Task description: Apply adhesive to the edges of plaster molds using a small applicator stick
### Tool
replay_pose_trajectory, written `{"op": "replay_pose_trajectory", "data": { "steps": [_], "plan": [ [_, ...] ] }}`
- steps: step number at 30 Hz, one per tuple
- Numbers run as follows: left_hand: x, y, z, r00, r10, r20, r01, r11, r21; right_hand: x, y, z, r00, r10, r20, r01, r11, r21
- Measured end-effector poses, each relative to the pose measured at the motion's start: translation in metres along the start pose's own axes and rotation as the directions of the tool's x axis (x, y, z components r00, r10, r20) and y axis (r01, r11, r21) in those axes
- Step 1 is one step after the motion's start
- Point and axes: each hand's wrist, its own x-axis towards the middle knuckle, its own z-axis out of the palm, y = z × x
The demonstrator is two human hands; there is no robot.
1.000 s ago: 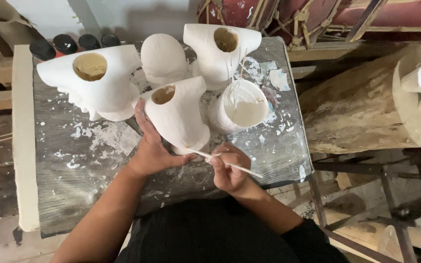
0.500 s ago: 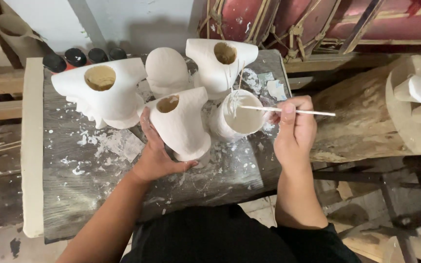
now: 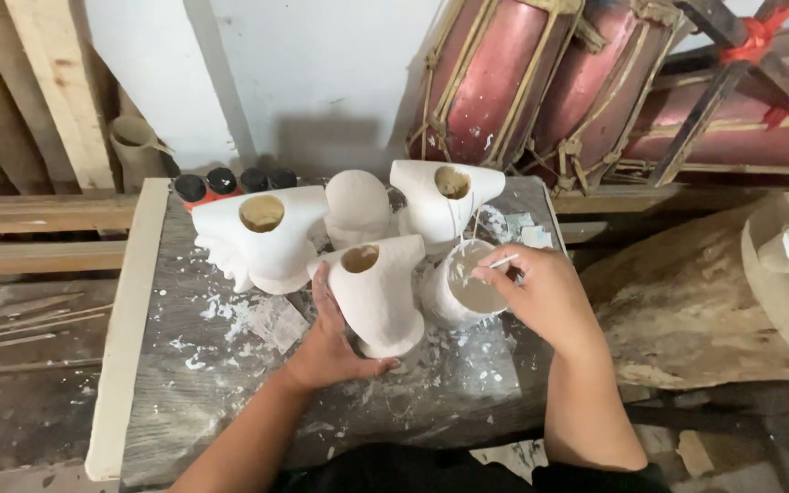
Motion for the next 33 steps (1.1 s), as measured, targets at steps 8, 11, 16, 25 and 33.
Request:
{"op": "replay_pose_trajectory", "data": {
  "steps": [8, 11, 16, 25, 33],
  "plan": [
    [-0.003, -0.009, 0.000, 0.999, 0.044, 0.029, -0.047, 0.992, 0.114, 0.022, 0.012, 0.011, 0.965, 0.019, 0.262, 0.010, 0.994, -0.112],
    [-0.004, -0.026, 0.004, 0.989, 0.136, 0.061, -0.146, 0.968, 0.206, 0.021, 0.010, 0.013, 0.961, 0.101, 0.258, -0.052, 0.981, -0.189],
    [-0.001, -0.028, 0.005, 0.979, 0.192, 0.065, -0.202, 0.959, 0.198, 0.025, 0.008, 0.015, 0.934, 0.220, 0.282, -0.136, 0.948, -0.287],
    [-0.001, -0.022, 0.004, 0.988, 0.132, 0.075, -0.142, 0.978, 0.152, 0.011, 0.005, 0.010, 0.945, 0.162, 0.286, -0.063, 0.944, -0.325],
    [-0.001, -0.013, 0.004, 0.973, 0.227, 0.026, -0.229, 0.968, 0.101, 0.007, 0.011, 0.009, 0.931, 0.112, 0.348, -0.035, 0.975, -0.219]
  ]
}}
